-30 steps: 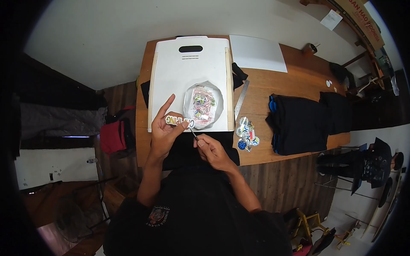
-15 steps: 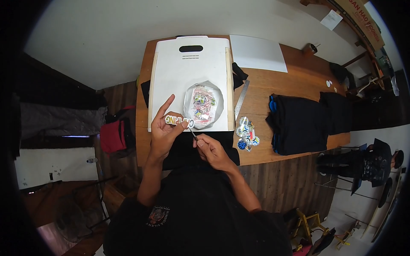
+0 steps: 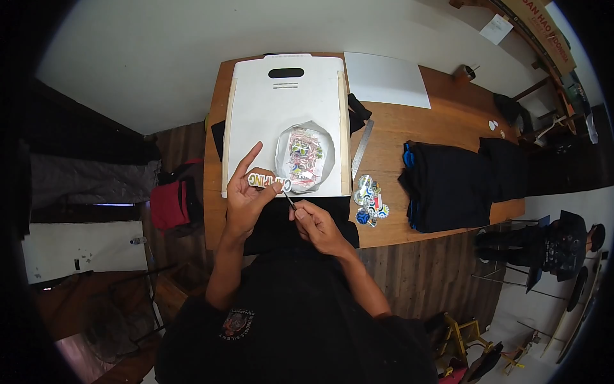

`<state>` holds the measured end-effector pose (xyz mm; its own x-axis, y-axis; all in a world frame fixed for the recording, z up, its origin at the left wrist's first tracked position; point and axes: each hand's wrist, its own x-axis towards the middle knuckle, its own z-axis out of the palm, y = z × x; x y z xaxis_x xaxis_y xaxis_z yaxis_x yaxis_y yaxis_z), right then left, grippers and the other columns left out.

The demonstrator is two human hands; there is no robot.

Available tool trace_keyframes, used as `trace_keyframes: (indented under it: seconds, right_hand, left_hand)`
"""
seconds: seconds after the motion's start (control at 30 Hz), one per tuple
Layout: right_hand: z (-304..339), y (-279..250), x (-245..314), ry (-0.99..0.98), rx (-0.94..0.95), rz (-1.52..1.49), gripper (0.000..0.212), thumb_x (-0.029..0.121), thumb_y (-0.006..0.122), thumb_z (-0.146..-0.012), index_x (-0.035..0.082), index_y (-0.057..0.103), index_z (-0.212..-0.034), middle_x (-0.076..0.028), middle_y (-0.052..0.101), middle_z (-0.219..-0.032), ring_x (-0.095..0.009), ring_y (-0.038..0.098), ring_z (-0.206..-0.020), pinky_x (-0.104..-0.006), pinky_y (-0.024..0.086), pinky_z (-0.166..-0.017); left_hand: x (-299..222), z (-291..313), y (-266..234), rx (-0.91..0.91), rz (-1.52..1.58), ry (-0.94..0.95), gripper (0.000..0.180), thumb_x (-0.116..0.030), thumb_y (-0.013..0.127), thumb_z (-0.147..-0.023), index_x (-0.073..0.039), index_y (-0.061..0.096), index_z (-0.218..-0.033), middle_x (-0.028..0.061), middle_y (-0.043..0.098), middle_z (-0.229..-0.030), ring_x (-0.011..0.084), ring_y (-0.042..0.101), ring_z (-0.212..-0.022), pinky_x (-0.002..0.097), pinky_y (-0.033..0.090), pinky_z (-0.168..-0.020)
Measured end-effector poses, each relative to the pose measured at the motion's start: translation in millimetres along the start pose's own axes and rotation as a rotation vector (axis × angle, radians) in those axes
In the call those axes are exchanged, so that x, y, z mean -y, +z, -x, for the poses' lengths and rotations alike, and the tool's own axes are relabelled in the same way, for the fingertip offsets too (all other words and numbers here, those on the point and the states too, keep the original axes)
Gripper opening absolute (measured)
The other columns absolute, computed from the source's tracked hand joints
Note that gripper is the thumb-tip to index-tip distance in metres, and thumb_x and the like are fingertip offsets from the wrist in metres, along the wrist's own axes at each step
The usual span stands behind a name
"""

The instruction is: Cutting stickers from a printed sheet using scissors.

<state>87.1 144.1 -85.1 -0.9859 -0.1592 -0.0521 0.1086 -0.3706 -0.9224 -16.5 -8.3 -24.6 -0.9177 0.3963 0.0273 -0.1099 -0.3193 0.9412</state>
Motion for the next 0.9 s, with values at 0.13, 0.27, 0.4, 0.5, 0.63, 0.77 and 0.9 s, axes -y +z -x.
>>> trace_keyframes:
  seconds: [0.13,0.27,0.4,0.5,0.63,0.77,0.9]
  right_hand:
    - [-0.4,0.1,0.2,0.005,0.000,-0.005,0.024,0.024,0.041,-0.106,0.004,0.052,-0.101,0.005,0.035,-0.063,-0.004,0.030,-0.052,-0.0214,0.028,-0.048]
    - [-0.5,1.7,3.1,0.004,0.003,0.005,0.025,0.025,0.040,-0.106,0.004,0.052,-0.102,0.005,0.036,-0.063,-0.004,0.030,-0.053,-0.0215,0.028,-0.049]
    - [-0.5,2.0,3.4,0.008,-0.004,0.003,0.025,0.026,0.040,-0.106,0.004,0.052,-0.102,0.005,0.036,-0.063,-0.004,0.030,-0.053,-0.0215,0.028,-0.049]
    - [-0.9,0.5,1.0,0.003,0.011,-0.017,0.026,0.026,0.040,-0.107,0.004,0.052,-0.102,0.005,0.035,-0.063,-0.004,0.030,-0.053,-0.0215,0.028,-0.049]
    - [-1.8,1.2,2.4,-0.011,0.007,-0.004,0.026,0.026,0.039,-0.107,0.004,0.052,-0.102,0.005,0.034,-0.063,-0.004,0.029,-0.052,-0.0216,0.027,-0.048]
    - [-1.4,2.2,3.3,0.006,0.000,-0.011,0.026,0.026,0.039,-0.107,0.004,0.052,-0.101,0.005,0.034,-0.062,-0.004,0.029,-0.052,-0.0216,0.027,-0.048]
    - [-0.7,2.4,2.3,0.016,-0.010,-0.016,0.027,0.026,0.039,-0.107,0.004,0.052,-0.101,0.005,0.035,-0.062,-0.004,0.029,-0.052,-0.0216,0.027,-0.048]
  left_hand:
    - [1.2,-0.5,-0.8,-0.005,0.003,-0.004,0.077,0.011,0.069,-0.082,0.006,0.029,-0.148,0.0049,0.063,-0.087,0.0090,0.062,-0.083,0.0234,0.052,-0.079]
    - [2.4,-1.2,-2.3,-0.011,-0.018,0.006,0.077,0.011,0.069,-0.082,0.006,0.030,-0.148,0.0042,0.063,-0.086,0.0086,0.061,-0.083,0.0232,0.052,-0.078]
    - [0.3,-0.6,-0.4,-0.009,-0.013,0.010,0.076,0.011,0.069,-0.083,0.006,0.029,-0.147,0.0040,0.063,-0.086,0.0084,0.061,-0.083,0.0230,0.052,-0.078]
    - [-0.8,-0.7,1.1,-0.006,-0.004,0.008,0.076,0.011,0.069,-0.083,0.006,0.029,-0.147,0.0042,0.063,-0.086,0.0085,0.061,-0.083,0.0230,0.053,-0.079]
    - [-0.1,-0.6,0.6,-0.006,-0.005,0.005,0.076,0.011,0.069,-0.083,0.006,0.029,-0.147,0.0044,0.062,-0.086,0.0084,0.061,-0.082,0.0231,0.053,-0.078]
    - [1.2,-0.8,-0.2,-0.005,-0.010,0.007,0.076,0.010,0.069,-0.083,0.006,0.030,-0.147,0.0044,0.062,-0.086,0.0083,0.061,-0.082,0.0230,0.053,-0.078]
    - [0.6,-0.7,0.7,-0.006,-0.010,0.014,0.076,0.010,0.070,-0.083,0.006,0.030,-0.147,0.0043,0.063,-0.086,0.0083,0.061,-0.082,0.0230,0.052,-0.078]
